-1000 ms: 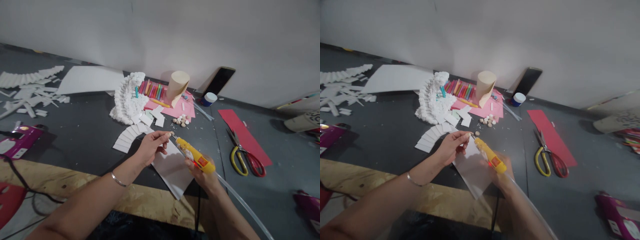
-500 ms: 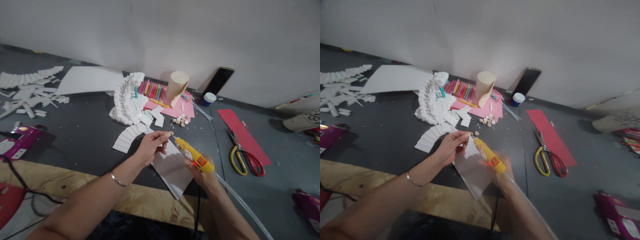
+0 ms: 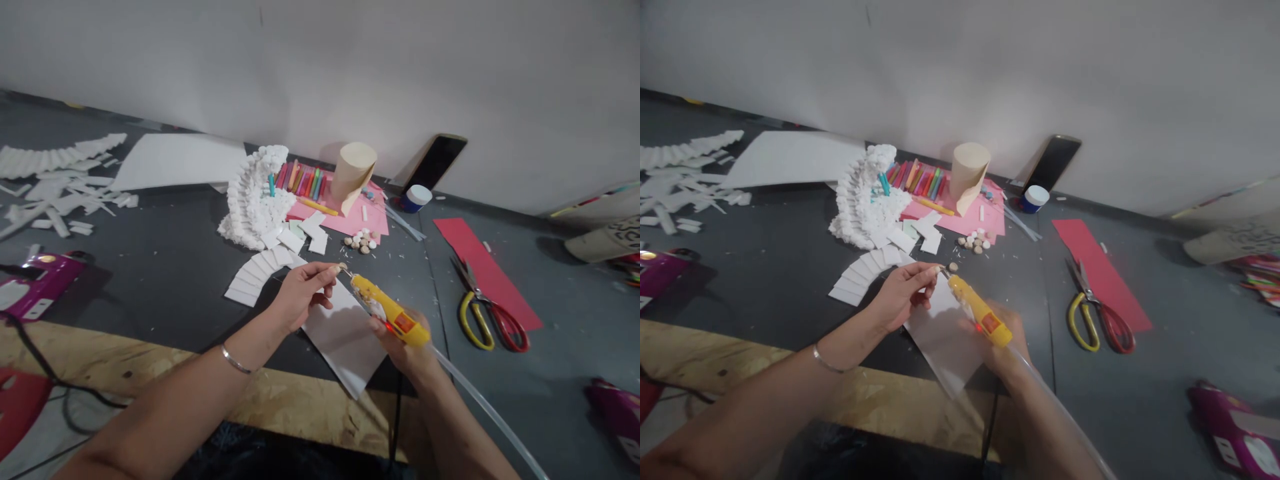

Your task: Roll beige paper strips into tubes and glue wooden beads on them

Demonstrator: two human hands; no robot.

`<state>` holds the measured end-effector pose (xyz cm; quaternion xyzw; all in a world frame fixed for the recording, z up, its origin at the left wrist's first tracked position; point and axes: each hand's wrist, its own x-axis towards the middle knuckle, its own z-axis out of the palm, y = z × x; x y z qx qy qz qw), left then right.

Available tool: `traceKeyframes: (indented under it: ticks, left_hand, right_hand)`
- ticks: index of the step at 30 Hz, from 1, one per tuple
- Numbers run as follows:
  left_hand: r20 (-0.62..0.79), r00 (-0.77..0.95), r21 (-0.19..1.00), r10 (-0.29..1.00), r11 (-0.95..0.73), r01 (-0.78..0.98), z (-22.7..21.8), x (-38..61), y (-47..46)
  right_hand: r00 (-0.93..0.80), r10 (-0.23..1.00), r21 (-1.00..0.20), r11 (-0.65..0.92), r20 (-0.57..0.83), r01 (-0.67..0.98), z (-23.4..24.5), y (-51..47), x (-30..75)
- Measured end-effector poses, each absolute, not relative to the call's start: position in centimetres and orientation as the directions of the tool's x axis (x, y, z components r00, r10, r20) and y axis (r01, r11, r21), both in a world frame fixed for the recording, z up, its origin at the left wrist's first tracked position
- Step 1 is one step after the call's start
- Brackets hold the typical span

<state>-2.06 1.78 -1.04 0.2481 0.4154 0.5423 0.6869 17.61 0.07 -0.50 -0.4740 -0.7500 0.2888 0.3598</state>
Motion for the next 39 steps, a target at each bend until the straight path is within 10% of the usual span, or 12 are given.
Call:
traceKeyframes:
  ticks: [23,32,39]
  left_hand:
    - [-0.311,0.075,0.789,0.948,0.301,-0.536,-1.3,-2.2,2.0]
    - [-0.276,0.1,0.795,0.956,0.286,-0.535,-1.6,-2.4,1.9]
    - [-0.242,0.097,0.813,0.965,0.256,-0.523,-1.5,-2.5,1.8]
  right_hand:
    - [-0.282,0.946,-0.867,0.272,0.161,0.417,-0.5,-0.2,18.5]
    - [0.016,0.985,-0.959,-0.163,-0.171,-0.232,-1.1,2.7,18.6]
    - [0.148,0.954,-0.934,-0.211,-0.261,-0.287,-3.0,6.5,22.0]
